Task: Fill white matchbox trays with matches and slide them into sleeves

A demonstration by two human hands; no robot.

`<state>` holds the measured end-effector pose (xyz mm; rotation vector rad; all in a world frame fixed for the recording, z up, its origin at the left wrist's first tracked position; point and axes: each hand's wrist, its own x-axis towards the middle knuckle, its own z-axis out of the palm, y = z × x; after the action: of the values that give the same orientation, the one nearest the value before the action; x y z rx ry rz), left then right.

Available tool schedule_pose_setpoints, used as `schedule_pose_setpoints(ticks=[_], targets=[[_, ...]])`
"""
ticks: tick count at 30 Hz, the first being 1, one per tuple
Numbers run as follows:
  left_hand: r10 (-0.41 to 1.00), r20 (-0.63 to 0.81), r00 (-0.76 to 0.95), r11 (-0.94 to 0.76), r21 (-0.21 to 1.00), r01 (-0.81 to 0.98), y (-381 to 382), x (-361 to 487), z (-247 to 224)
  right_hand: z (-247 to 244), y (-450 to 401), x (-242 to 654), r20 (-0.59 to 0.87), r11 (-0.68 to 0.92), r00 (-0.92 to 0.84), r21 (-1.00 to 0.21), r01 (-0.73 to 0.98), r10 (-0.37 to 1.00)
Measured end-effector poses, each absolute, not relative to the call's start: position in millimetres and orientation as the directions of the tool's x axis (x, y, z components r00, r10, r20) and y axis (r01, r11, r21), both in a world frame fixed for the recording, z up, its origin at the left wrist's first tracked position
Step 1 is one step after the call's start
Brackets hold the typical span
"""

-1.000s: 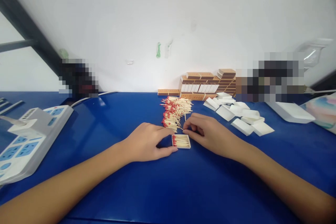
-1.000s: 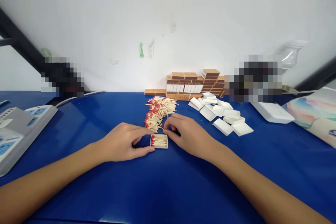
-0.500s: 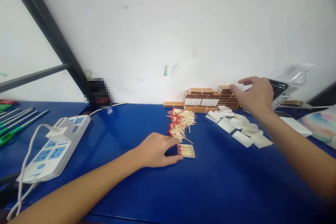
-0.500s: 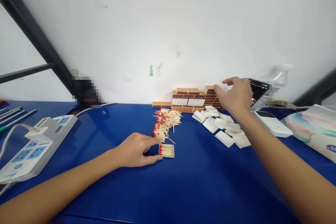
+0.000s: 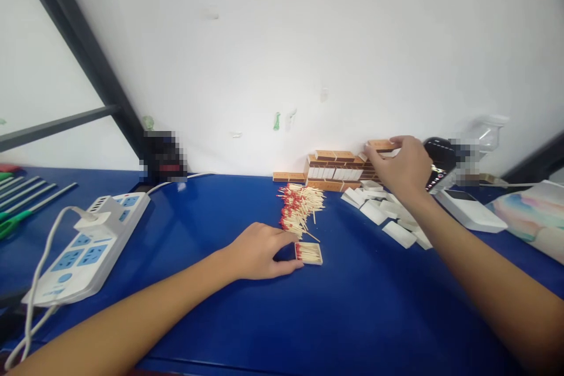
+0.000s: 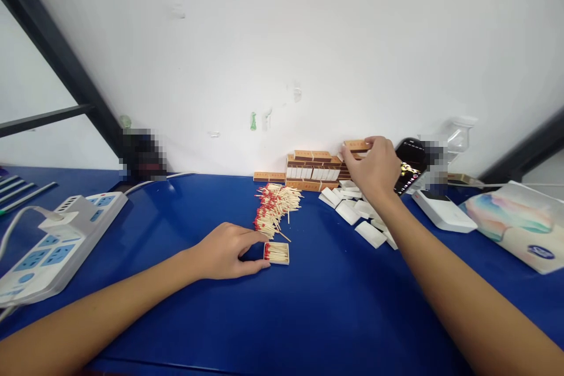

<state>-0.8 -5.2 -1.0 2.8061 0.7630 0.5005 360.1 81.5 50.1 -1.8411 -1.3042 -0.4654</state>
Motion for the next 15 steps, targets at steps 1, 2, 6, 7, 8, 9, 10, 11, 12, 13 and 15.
schedule_pose_setpoints(ticks=[1, 2, 6, 7, 8, 9, 10, 11, 12, 13, 15], targets=[[0.52, 0.278, 0.808, -0.849, 0.271, 0.454, -5, -1, -1, 50, 72, 354, 0.721, -0.102, 0.37, -0.387, 0.916, 0.586], [0.52, 0.289, 0.804, -0.849, 0.277, 0.45, -5, -1, -1, 48, 61, 347, 0.754, -0.028, 0.299, -0.35, 0.937, 0.585], [0.515, 0.407, 0.755, -0.856, 0.301, 0.421, -5, 0, -3, 31, 4, 301, 0.768, 0.337, 0.039, -0.325, 0.884, 0.64], [0.512, 0.45, 0.731, -0.858, 0.3, 0.416, -5, 1, -3, 25, -8, 290, 0.758, 0.409, -0.015, -0.335, 0.849, 0.652], [0.51, 0.491, 0.706, -0.86, 0.295, 0.417, -6, 1, -2, 20, -18, 280, 0.748, 0.455, -0.055, -0.342, 0.822, 0.662], [0.508, 0.528, 0.68, -0.861, 0.286, 0.422, -6, 2, -2, 15, -26, 273, 0.736, 0.489, -0.097, -0.339, 0.804, 0.67], [0.503, 0.56, 0.658, -0.862, 0.275, 0.425, -6, 2, -1, 12, -31, 269, 0.727, 0.517, -0.126, -0.345, 0.783, 0.675], [0.5, 0.586, 0.638, -0.862, 0.265, 0.432, -5, 3, 0, 10, -34, 266, 0.718, 0.532, -0.137, -0.36, 0.766, 0.682], [0.49, 0.615, 0.618, -0.865, 0.254, 0.433, -5, 3, 1, 9, -35, 266, 0.702, 0.537, -0.141, -0.383, 0.751, 0.698], [0.481, 0.64, 0.6, -0.867, 0.245, 0.434, -4, 4, 2, 9, -35, 268, 0.681, 0.533, -0.136, -0.416, 0.737, 0.72], [0.471, 0.674, 0.57, -0.868, 0.236, 0.438, -3, 4, 5, 10, -34, 272, 0.622, 0.5, -0.111, -0.497, 0.709, 0.775]])
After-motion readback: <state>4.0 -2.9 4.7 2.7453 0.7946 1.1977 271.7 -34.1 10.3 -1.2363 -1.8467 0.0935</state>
